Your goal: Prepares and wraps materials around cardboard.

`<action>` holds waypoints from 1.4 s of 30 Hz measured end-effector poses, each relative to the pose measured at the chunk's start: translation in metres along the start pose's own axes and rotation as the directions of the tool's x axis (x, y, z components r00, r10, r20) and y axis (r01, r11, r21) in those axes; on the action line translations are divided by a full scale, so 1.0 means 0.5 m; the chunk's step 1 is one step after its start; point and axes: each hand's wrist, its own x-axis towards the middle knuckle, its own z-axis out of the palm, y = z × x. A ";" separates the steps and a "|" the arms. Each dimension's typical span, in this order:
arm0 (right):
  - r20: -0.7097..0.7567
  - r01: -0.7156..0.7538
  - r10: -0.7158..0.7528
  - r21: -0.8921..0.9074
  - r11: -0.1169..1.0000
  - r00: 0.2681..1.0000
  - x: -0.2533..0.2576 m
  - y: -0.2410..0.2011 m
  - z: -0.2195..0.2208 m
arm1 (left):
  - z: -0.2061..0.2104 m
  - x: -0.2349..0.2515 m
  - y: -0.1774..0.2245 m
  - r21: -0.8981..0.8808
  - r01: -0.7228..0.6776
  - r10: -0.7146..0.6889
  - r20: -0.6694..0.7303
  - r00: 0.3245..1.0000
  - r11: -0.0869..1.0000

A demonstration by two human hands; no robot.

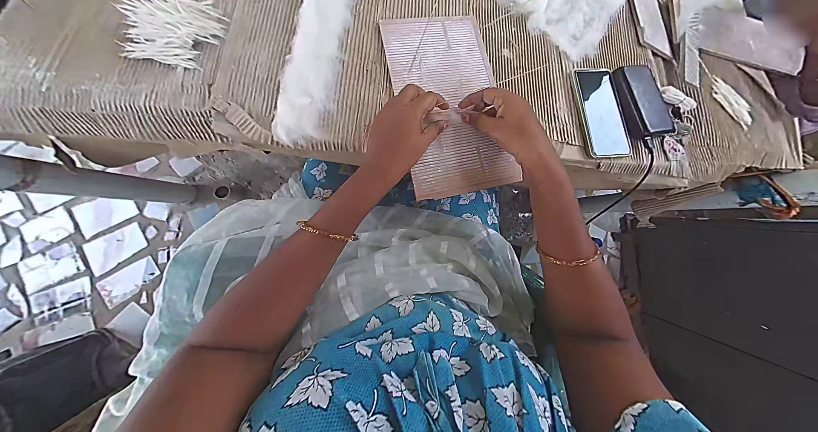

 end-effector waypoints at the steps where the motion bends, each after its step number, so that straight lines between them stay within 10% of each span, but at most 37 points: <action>1: -0.006 -0.003 0.003 -0.030 1.000 1.000 -0.002 -0.002 -0.001 | 0.001 0.001 0.005 0.024 0.009 -0.009 -0.006 1.000 1.000; 32: -0.099 -0.048 0.032 -0.169 0.985 0.995 -0.005 -0.011 -0.002 | 0.036 0.013 0.012 0.109 -0.050 0.065 -0.133 0.989 0.993; 42: -0.104 -0.038 0.032 -0.048 0.998 0.994 -0.009 -0.005 -0.016 | -0.022 0.003 -0.005 -0.197 0.012 -0.036 -0.118 0.992 0.980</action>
